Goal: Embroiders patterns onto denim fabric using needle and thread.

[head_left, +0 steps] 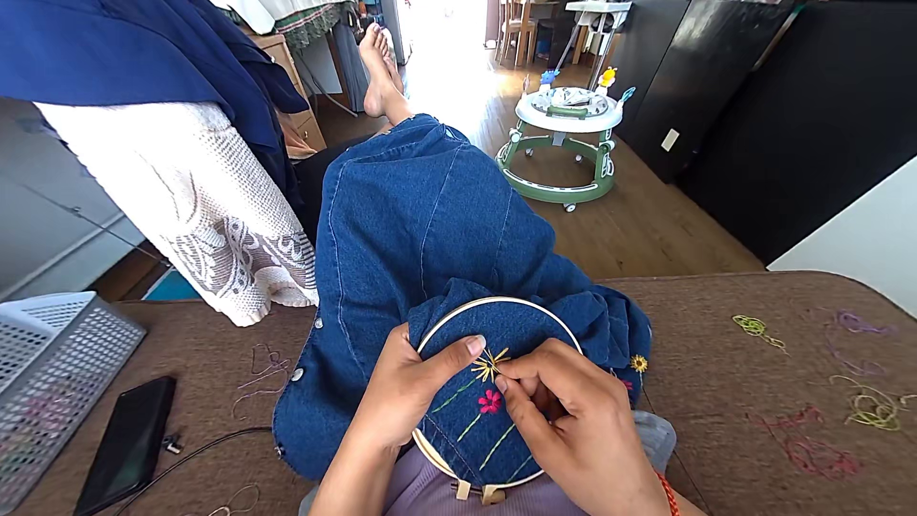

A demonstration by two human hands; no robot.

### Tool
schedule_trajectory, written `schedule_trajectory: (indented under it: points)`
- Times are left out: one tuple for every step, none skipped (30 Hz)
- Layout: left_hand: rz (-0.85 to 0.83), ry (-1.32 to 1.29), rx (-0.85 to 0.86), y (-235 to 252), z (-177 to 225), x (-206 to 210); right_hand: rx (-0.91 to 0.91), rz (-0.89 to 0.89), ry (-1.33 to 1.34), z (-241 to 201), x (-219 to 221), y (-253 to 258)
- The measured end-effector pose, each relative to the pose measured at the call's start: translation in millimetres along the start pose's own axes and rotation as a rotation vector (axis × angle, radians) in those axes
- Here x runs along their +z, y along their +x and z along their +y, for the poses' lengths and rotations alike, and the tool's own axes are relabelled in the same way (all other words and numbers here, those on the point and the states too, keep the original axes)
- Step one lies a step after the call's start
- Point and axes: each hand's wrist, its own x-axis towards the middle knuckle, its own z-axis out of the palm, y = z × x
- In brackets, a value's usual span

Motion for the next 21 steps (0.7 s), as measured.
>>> schedule_trajectory:
  points:
    - [0.001, -0.001, -0.001, 0, 0, 0, 0.004, -0.001, 0.004, 0, 0, 0]
    - [0.001, -0.002, -0.001, 0, 0, 0, 0.007, -0.002, 0.007, 0, 1, 0]
    - [0.002, -0.003, -0.001, 0, 0, 0, 0.009, -0.001, 0.009, 0, 1, 0]
    - [0.004, -0.007, -0.001, 0, 0, 0, 0.01, -0.001, 0.008, 0, 2, 1]
    - [0.01, -0.01, -0.002, -1, 0, 0, 0.011, -0.001, 0.007, -1, 2, 1]
    - [0.016, -0.012, -0.005, -1, 0, 1, 0.014, -0.003, 0.005, -1, 3, 1]
    - [0.02, -0.015, -0.005, -1, 0, 1, 0.019, -0.005, 0.005, -1, 4, 1]
    - [0.022, -0.017, -0.005, -1, 1, 1, 0.025, -0.006, 0.004, -2, 5, 2]
    - [0.026, -0.019, -0.006, -1, 1, 1, 0.031, -0.004, 0.003, -2, 7, 3]
    - [0.031, -0.019, -0.008, -1, 1, 1, 0.033, -0.001, 0.004, -2, 8, 3]
    - [0.036, -0.02, -0.011, -1, 2, 2, 0.034, 0.003, 0.01, -2, 9, 3]
    - [0.043, -0.024, -0.016, -2, 2, 2, 0.035, 0.008, 0.016, -2, 11, 3]
    - [0.051, -0.031, -0.021, -2, 2, 2, 0.037, 0.013, 0.021, -1, 11, 2]
    - [0.052, -0.038, -0.026, -2, 2, 2, 0.038, 0.017, 0.028, -1, 12, 1]
    - [0.05, -0.045, -0.034, -3, 2, 2, 0.039, 0.022, 0.037, 0, 12, 0]
    - [0.049, -0.049, -0.042, -3, 2, 2, 0.037, 0.027, 0.045, 1, 12, -1]
    - [0.051, -0.052, -0.051, -3, 2, 2, 0.034, 0.031, 0.054, 1, 12, -2]
    - [0.053, -0.06, -0.057, -3, 2, 2, 0.033, 0.034, 0.063, 2, 12, -3]
    - [0.052, -0.068, -0.062, -3, 2, 2, 0.035, 0.036, 0.074, 2, 12, -3]
    - [0.054, -0.076, -0.066, -4, 3, 3, 0.038, 0.037, 0.083, 2, 12, -2]
    - [0.057, -0.089, -0.069, -4, 3, 3, 0.039, 0.039, 0.089, 2, 12, -2]
